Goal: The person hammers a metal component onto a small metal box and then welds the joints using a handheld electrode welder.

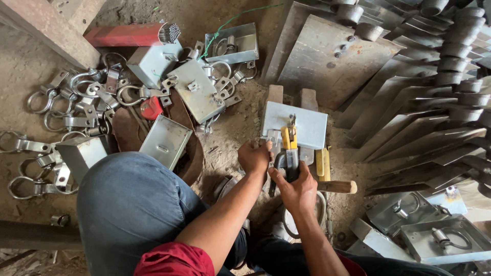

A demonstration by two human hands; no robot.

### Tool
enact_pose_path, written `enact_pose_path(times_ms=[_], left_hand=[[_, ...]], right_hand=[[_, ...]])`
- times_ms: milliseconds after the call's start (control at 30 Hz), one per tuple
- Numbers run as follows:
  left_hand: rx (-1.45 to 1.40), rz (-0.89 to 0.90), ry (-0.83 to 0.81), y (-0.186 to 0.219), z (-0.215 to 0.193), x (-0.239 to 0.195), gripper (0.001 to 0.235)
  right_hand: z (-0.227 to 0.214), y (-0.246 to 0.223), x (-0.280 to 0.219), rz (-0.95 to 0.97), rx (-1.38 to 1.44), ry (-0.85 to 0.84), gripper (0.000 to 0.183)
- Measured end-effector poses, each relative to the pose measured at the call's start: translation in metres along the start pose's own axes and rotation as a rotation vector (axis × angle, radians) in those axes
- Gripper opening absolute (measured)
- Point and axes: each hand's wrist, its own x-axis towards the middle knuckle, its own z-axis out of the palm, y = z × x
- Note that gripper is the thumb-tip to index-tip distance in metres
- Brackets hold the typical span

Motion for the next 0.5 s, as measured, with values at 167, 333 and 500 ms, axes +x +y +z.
enact_pose_path(times_ms=[167,333,500], left_hand=[[-0.058,-0.051,0.008,-0.0047,0.0016,0.0028,0.042],[-0.063,0.008,-0.006,-0.0067,0.0021,0.0043,0.043],[-0.026,-0.042,0.014,-0.0025,0.0004,0.002,0.042]], right_hand=[[-0.0011,0.0015,-0.0003,-0.083,0.037,0.048,0.062],[-0.0008,0.0004,0.0009,-0.003,-0.004,0.024,0.062],[0.0003,0.0049,0.0009,-0.021,0.036,0.04,0.064]])
